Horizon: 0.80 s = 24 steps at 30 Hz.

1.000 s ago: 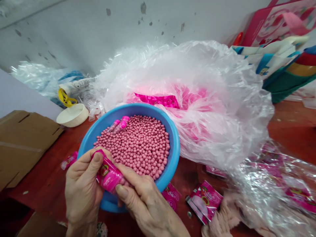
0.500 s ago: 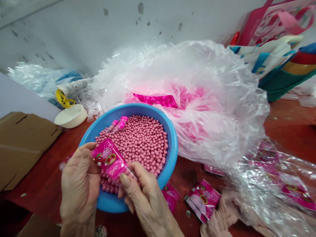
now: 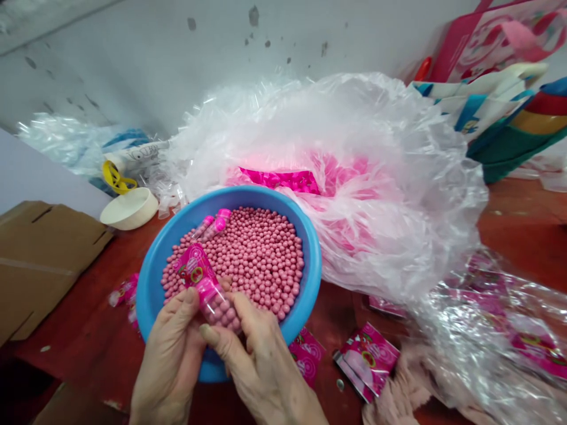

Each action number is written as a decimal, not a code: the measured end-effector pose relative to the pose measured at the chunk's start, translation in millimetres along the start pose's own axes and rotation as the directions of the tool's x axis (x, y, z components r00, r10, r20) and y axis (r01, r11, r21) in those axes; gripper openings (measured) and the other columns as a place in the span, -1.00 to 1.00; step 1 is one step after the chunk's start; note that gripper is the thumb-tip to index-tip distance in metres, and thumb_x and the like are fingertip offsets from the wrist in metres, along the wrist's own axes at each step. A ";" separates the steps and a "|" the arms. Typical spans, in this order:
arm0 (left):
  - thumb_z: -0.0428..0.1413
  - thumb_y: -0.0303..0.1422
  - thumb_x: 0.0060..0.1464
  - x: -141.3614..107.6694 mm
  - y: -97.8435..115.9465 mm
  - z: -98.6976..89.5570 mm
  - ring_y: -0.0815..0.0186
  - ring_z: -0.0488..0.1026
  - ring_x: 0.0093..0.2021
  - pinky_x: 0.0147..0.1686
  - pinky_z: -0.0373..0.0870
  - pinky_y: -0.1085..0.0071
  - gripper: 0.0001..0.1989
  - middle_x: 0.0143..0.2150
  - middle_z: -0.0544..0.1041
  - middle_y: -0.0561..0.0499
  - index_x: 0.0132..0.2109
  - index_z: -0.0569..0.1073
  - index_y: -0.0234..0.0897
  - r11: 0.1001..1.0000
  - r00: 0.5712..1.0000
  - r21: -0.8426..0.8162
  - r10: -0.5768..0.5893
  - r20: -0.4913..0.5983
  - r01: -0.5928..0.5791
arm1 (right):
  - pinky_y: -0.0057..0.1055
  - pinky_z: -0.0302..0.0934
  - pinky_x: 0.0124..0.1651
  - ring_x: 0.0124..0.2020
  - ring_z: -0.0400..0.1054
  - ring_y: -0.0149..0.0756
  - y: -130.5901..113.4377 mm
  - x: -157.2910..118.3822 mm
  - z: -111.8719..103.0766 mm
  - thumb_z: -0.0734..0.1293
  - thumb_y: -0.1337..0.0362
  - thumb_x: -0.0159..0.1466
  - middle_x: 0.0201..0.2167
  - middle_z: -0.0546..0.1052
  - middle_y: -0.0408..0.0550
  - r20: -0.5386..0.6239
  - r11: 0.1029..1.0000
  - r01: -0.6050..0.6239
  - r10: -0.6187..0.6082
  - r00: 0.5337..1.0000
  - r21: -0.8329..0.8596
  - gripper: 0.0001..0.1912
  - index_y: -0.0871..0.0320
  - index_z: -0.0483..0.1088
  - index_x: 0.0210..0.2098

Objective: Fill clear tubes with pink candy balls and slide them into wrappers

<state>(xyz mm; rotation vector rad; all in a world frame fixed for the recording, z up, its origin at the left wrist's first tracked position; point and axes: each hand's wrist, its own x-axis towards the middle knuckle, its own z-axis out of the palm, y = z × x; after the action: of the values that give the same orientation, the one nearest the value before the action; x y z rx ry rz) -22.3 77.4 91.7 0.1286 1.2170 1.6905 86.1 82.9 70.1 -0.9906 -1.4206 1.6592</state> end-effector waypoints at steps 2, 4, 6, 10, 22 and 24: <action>0.42 -0.37 -0.43 1.1 -0.1 -0.4 0.44 0.46 -0.54 -0.41 0.45 0.54 -0.76 -0.55 0.55 0.09 -0.53 0.55 -0.30 1.000 1.000 -0.003 0.013 0.006 -0.013 | -0.50 0.21 -0.46 -0.43 0.30 -0.36 3.0 -2.4 2.2 0.26 0.10 0.27 -0.39 0.45 -0.10 -0.014 0.999 0.012 -0.012 1.000 -0.029 -0.71 0.09 0.40 -0.08; 0.40 -0.35 -0.37 2.4 -0.4 -1.9 0.41 0.48 -0.51 -0.38 0.46 0.52 -0.78 -0.54 0.56 0.06 -0.51 0.56 -0.31 1.000 0.999 0.011 -0.001 0.049 0.000 | -0.46 0.24 -0.40 -0.38 0.32 -0.31 5.5 -4.6 5.4 0.26 0.10 0.27 -0.38 0.47 -0.07 -0.069 0.998 0.032 -0.036 0.997 -0.055 -0.67 0.08 0.39 -0.03; 0.36 -0.32 -0.27 3.2 -0.7 -4.0 0.37 0.49 -0.48 -0.36 0.46 0.48 -0.81 -0.51 0.57 0.03 -0.45 0.58 -0.31 0.999 0.992 0.035 -0.043 0.116 0.039 | -0.44 0.26 -0.35 -0.37 0.33 -0.28 6.2 -5.8 7.8 0.27 0.09 0.26 -0.35 0.48 -0.06 -0.119 0.997 0.044 -0.051 0.992 -0.062 -0.61 0.08 0.36 0.04; 0.30 -0.29 -0.14 1.0 -0.8 -8.1 0.32 0.50 -0.48 -0.37 0.45 0.41 -0.80 -0.49 0.57 -0.03 -0.35 0.60 -0.33 0.983 0.948 0.126 -0.167 0.270 0.137 | -0.47 0.26 -0.42 -0.46 0.32 -0.34 4.3 -5.0 8.9 0.21 0.07 0.30 -0.43 0.46 -0.09 -0.050 1.000 0.026 -0.027 0.998 -0.009 -0.58 0.13 0.34 0.07; 0.19 -0.18 -0.01 0.0 -0.7 -6.3 0.22 0.50 -0.29 -0.25 0.43 0.38 -0.71 -0.30 0.59 -0.12 -0.25 0.60 -0.32 0.991 0.953 0.114 -0.103 0.285 0.073 | -0.39 0.33 -0.16 -0.18 0.40 -0.22 5.5 3.6 12.4 0.24 0.06 0.28 -0.15 0.51 0.00 -0.045 0.999 -0.004 0.002 0.999 -0.051 -0.57 0.09 0.34 0.08; 0.18 -0.22 0.02 0.7 -0.9 -6.1 0.24 0.50 -0.28 -0.24 0.43 0.41 -0.74 -0.31 0.59 -0.11 -0.25 0.60 -0.33 0.994 0.961 0.098 -0.067 0.267 0.042 | -0.38 0.32 -0.13 -0.16 0.40 -0.22 5.0 4.2 13.3 0.23 0.10 0.29 -0.12 0.50 -0.01 -0.011 0.995 0.030 -0.031 0.999 -0.091 -0.59 0.07 0.33 0.09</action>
<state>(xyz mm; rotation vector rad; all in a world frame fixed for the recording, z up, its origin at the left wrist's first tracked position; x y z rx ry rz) -25.6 73.9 87.8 0.3666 1.0813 1.5133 72.1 80.2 66.0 -1.0225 -1.5070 1.5764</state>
